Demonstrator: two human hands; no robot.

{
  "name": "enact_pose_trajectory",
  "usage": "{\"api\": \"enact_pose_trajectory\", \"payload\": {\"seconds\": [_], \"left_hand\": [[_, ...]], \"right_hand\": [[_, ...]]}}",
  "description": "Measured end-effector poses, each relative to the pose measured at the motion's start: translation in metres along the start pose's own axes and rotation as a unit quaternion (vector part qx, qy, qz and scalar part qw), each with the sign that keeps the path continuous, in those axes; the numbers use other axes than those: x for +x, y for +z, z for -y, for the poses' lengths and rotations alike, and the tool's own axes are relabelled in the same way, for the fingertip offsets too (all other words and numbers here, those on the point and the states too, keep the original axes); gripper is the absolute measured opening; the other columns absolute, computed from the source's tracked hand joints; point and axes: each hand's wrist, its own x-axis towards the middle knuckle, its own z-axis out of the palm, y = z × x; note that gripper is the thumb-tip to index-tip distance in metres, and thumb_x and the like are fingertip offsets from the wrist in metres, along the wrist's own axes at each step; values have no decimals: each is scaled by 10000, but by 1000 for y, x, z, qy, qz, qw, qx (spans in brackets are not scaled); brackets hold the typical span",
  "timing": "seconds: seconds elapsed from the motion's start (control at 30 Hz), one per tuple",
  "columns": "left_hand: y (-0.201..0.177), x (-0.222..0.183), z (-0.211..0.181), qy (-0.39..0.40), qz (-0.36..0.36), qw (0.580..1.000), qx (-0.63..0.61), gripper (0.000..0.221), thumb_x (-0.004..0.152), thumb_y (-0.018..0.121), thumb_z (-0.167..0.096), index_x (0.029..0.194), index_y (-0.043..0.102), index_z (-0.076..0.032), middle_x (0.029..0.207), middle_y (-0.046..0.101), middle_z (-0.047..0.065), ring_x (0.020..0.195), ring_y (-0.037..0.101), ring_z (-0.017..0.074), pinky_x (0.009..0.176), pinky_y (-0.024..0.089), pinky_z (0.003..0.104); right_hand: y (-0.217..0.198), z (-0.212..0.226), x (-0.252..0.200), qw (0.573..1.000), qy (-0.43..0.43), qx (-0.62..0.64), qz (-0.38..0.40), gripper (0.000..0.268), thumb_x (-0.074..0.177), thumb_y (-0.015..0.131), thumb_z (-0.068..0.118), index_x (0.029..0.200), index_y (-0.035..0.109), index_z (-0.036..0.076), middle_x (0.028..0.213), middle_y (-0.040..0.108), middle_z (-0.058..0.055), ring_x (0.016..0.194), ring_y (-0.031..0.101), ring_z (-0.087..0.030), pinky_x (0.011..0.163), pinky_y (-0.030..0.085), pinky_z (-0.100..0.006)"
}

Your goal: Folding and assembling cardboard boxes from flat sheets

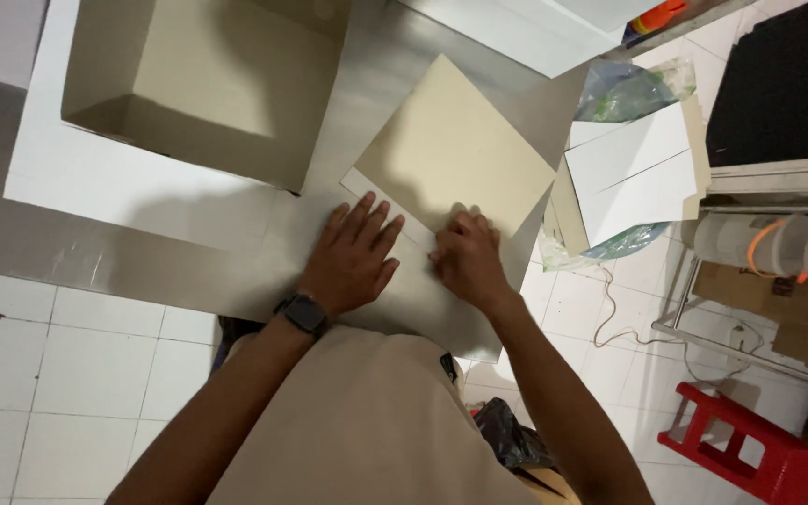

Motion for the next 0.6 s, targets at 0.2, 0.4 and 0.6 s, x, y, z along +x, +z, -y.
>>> {"api": "enact_pose_trajectory", "payload": {"seconds": [0.2,0.4,0.6], "left_hand": [[0,-1,-1,6,1,1000,3,544,926,632,-451,1384,649,-157,1400,610,147,1406,516,358,1129,383,527],[-3,3,2,8,-3,1000,-8,591,913,653,-455,1402,638,-123,1391,607,176,1392,522,390,1109,399,532],[-3,0,4,2,11,999,-36,617,900,663,-455,1421,611,-127,1422,574,165,1419,491,381,1112,393,522]], "right_hand": [[5,-49,-59,999,41,10,-24,271,802,767,378,713,583,201,991,559,-25,966,554,-332,793,413,-466],[-9,-55,-87,984,159,-65,42,201,773,811,328,808,654,208,1024,574,-9,1021,584,-327,859,460,-512],[14,-66,-111,959,226,154,-69,225,819,852,203,841,641,128,877,614,-70,859,650,-316,748,550,-453]]}}
